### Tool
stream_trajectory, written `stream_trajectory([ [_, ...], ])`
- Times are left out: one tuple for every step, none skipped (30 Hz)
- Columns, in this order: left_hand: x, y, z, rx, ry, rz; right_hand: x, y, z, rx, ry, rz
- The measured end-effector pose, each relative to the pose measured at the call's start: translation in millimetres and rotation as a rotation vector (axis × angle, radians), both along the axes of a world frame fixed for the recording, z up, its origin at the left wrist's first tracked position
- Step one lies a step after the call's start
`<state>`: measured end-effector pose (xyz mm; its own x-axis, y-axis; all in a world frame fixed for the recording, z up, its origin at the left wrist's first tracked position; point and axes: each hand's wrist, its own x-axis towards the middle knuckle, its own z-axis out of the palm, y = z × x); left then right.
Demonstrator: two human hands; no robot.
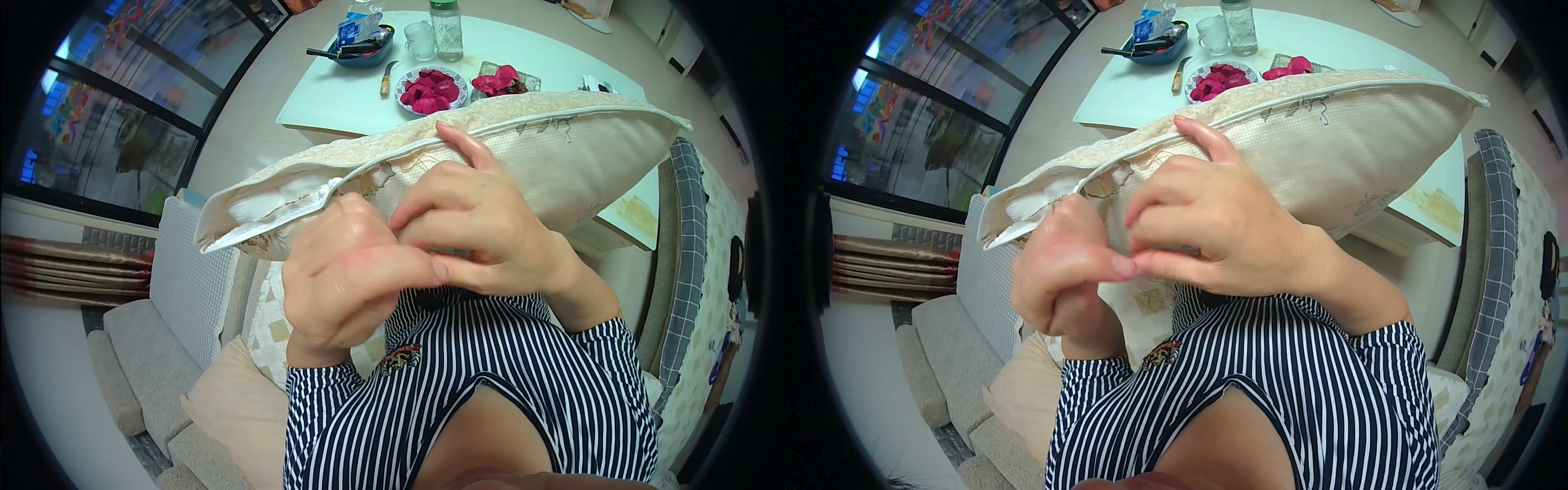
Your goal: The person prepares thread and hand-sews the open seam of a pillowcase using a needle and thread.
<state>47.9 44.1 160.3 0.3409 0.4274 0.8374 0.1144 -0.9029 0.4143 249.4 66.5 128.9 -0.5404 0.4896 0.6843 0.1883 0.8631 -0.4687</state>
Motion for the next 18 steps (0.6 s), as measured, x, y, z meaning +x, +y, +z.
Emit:
stream_trajectory([
  [-1.1,-3.7,-0.3,0.006,0.008,0.014,2.5,1.3,-0.4,0.032,-0.062,0.030],
  [-2.2,-7.3,-0.7,0.011,0.016,0.028,4.1,1.3,-0.7,0.033,-0.063,0.029],
  [-3.2,-11.0,-1.0,0.017,0.023,0.042,5.7,1.4,-0.8,-0.014,-0.038,0.099],
  [-10.6,-9.8,1.7,0.073,-0.003,-0.104,8.0,1.5,-1.3,-0.061,-0.013,0.168],
  [-16.9,-9.6,3.7,0.129,-0.030,-0.250,13.5,1.8,-2.3,-0.062,-0.013,0.168],
  [-20.8,-12.3,4.1,0.129,-0.030,-0.250,22.8,2.1,-3.7,-0.197,0.080,0.288],
  [-24.4,-16.9,4.0,0.093,-0.120,-0.349,32.7,2.0,-4.8,-0.332,0.172,0.409],
  [-28.0,-21.6,3.5,0.057,-0.211,-0.448,43.3,0.7,-3.0,-0.377,0.212,0.402],
  [-32.0,-26.5,2.9,0.056,-0.211,-0.446,53.2,-1.3,-0.3,-0.378,0.211,0.403],
  [-36.0,-31.5,1.9,0.025,-0.278,-0.502,62.4,-3.5,2.8,-0.390,0.234,0.340],
  [-39.8,-34.5,1.8,-0.006,-0.345,-0.558,69.6,-4.9,6.1,-0.402,0.257,0.277],
  [-42.7,-35.7,5.7,-0.031,-0.355,-0.643,75.3,-4.5,10.0,-0.401,0.255,0.279],
  [-45.4,-36.8,8.4,-0.030,-0.355,-0.643,80.0,-3.3,13.7,-0.318,0.174,0.235],
  [-47.9,-38.0,10.6,-0.035,-0.395,-0.742,83.6,-1.5,15.2,-0.235,0.093,0.190],
  [-49.2,-39.2,11.5,-0.039,-0.435,-0.842,86.5,1.3,13.4,-0.235,0.092,0.190],
  [-47.1,-40.9,11.1,-0.012,-0.512,-0.888,88.9,4.7,11.1,-0.220,0.127,0.306],
  [-46.3,-42.0,11.7,-0.009,-0.512,-0.889,90.1,7.4,10.6,-0.204,0.160,0.422],
  [-45.9,-43.3,12.7,0.007,-0.491,-0.901,89.8,8.4,11.7,-0.208,0.156,0.446],
])
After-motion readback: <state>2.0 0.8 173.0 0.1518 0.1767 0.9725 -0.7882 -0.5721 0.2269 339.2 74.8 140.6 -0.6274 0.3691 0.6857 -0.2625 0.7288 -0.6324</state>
